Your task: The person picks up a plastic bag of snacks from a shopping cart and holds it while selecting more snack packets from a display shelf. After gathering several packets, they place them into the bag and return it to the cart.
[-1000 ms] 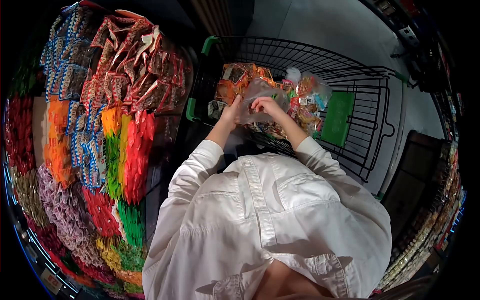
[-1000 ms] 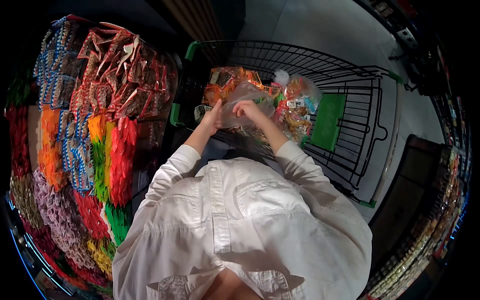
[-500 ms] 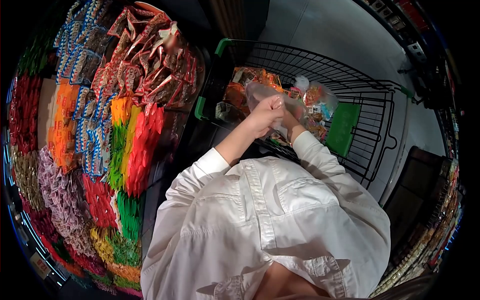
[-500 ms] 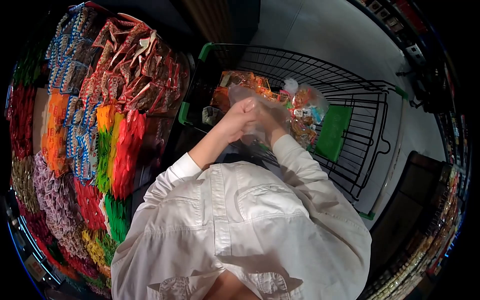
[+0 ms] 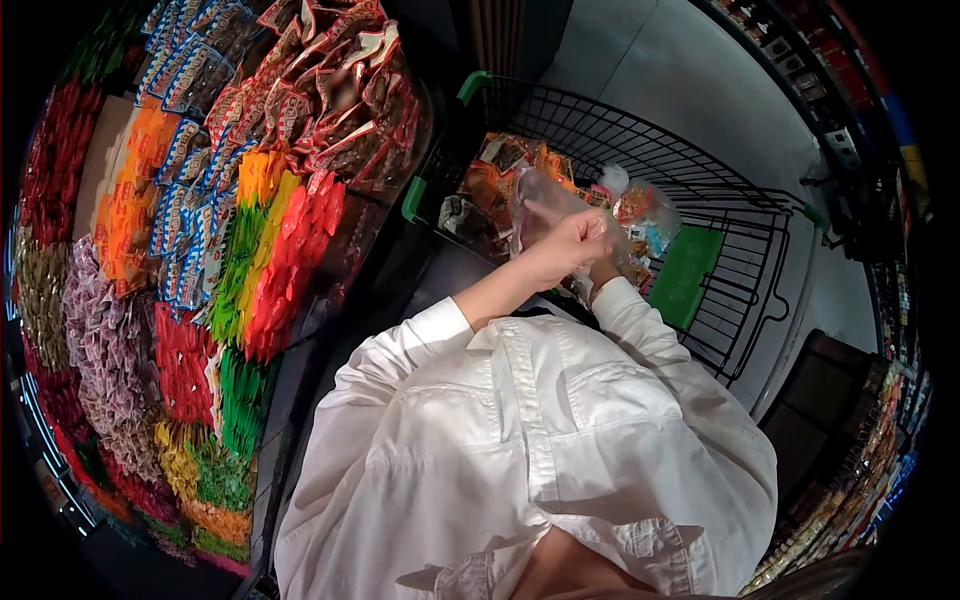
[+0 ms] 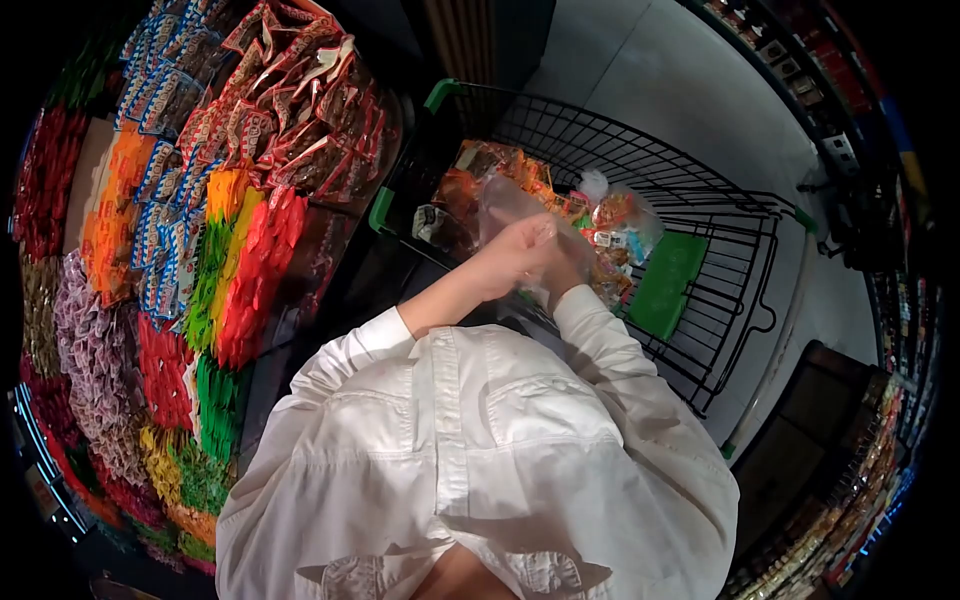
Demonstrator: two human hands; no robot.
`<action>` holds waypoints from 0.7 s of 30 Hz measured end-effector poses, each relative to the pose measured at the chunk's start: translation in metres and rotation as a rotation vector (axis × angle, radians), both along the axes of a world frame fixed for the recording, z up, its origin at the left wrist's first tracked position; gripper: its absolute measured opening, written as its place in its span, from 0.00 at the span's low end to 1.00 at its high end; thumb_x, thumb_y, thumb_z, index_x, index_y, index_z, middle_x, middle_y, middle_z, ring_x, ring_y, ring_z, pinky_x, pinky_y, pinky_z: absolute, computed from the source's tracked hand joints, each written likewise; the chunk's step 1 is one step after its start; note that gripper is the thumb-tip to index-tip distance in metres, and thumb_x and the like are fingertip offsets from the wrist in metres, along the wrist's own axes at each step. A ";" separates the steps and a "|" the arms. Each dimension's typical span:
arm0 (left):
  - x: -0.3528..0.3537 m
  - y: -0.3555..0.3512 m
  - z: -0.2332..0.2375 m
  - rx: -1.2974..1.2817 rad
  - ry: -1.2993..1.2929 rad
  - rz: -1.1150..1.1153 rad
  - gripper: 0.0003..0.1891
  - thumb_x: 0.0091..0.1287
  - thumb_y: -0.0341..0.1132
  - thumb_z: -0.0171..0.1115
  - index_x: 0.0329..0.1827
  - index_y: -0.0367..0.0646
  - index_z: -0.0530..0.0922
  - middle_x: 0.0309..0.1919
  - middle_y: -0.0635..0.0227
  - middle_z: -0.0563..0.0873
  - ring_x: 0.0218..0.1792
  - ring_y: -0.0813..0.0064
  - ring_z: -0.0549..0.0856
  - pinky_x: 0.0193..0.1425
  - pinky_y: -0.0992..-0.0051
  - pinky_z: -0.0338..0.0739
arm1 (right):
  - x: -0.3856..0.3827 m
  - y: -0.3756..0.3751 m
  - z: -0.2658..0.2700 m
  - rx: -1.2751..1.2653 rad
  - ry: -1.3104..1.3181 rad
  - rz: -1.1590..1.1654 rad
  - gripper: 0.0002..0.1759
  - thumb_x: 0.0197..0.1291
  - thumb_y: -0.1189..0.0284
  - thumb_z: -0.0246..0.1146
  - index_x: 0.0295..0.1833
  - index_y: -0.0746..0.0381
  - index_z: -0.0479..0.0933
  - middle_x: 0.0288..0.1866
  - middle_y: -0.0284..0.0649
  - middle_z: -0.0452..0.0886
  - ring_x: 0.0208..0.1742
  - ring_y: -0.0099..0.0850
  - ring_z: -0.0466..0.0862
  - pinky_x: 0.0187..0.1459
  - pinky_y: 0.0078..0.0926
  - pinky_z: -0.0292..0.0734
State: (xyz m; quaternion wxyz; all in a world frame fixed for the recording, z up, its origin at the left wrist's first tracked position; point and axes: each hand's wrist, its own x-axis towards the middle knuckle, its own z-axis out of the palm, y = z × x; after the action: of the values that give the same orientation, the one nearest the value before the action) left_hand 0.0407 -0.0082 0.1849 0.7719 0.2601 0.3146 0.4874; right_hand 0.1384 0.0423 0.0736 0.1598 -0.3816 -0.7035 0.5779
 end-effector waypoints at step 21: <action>0.045 0.000 -0.018 0.290 0.239 -0.184 0.13 0.57 0.23 0.57 0.25 0.45 0.60 0.23 0.80 0.61 0.26 0.88 0.60 0.27 0.82 0.57 | 0.004 0.029 -0.006 -0.133 -0.318 0.416 0.35 0.52 0.74 0.61 0.68 0.55 0.60 0.66 0.43 0.62 0.63 0.37 0.66 0.60 0.26 0.61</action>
State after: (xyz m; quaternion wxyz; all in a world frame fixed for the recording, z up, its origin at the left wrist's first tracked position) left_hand 0.0857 -0.0081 0.1667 0.7247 0.4523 0.3053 0.4207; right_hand 0.1421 0.0709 0.0674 -0.1005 -0.3246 -0.7435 0.5760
